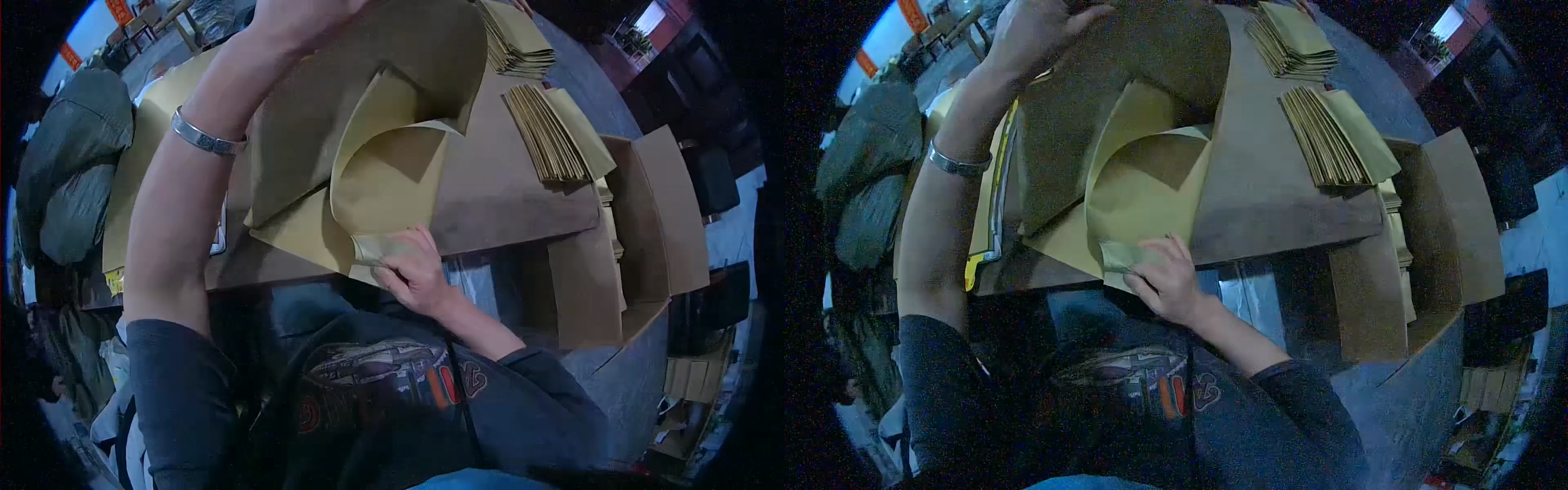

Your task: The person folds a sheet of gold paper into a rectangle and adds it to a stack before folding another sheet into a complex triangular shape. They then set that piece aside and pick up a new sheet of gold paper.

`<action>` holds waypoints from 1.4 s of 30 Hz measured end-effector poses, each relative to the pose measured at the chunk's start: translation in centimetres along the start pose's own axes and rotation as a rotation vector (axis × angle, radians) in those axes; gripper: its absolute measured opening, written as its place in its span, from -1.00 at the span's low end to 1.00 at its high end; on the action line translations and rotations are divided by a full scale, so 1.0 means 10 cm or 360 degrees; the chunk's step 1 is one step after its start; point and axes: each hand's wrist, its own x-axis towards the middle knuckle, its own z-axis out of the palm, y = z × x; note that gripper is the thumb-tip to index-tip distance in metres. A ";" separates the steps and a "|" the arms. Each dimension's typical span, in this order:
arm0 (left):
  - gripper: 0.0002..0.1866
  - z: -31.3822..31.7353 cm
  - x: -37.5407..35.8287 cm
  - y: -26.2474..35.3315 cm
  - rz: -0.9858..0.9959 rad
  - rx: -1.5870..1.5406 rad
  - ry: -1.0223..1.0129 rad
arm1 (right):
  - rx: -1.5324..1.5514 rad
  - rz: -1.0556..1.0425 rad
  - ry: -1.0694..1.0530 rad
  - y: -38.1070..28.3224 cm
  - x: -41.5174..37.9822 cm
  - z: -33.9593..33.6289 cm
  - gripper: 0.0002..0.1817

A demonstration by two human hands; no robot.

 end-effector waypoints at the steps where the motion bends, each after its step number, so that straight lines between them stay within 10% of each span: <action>1: -0.78 -0.01 -0.05 0.04 0.0003 0.0019 0.0001 | 0.0015 0.0017 -0.0008 0.02 -0.02 0.00 -0.84; 42: -0.79 -0.23 -0.28 0.02 -0.0042 0.0035 0.0330 | 0.0049 0.0160 -0.0196 0.19 -0.09 0.14 -0.86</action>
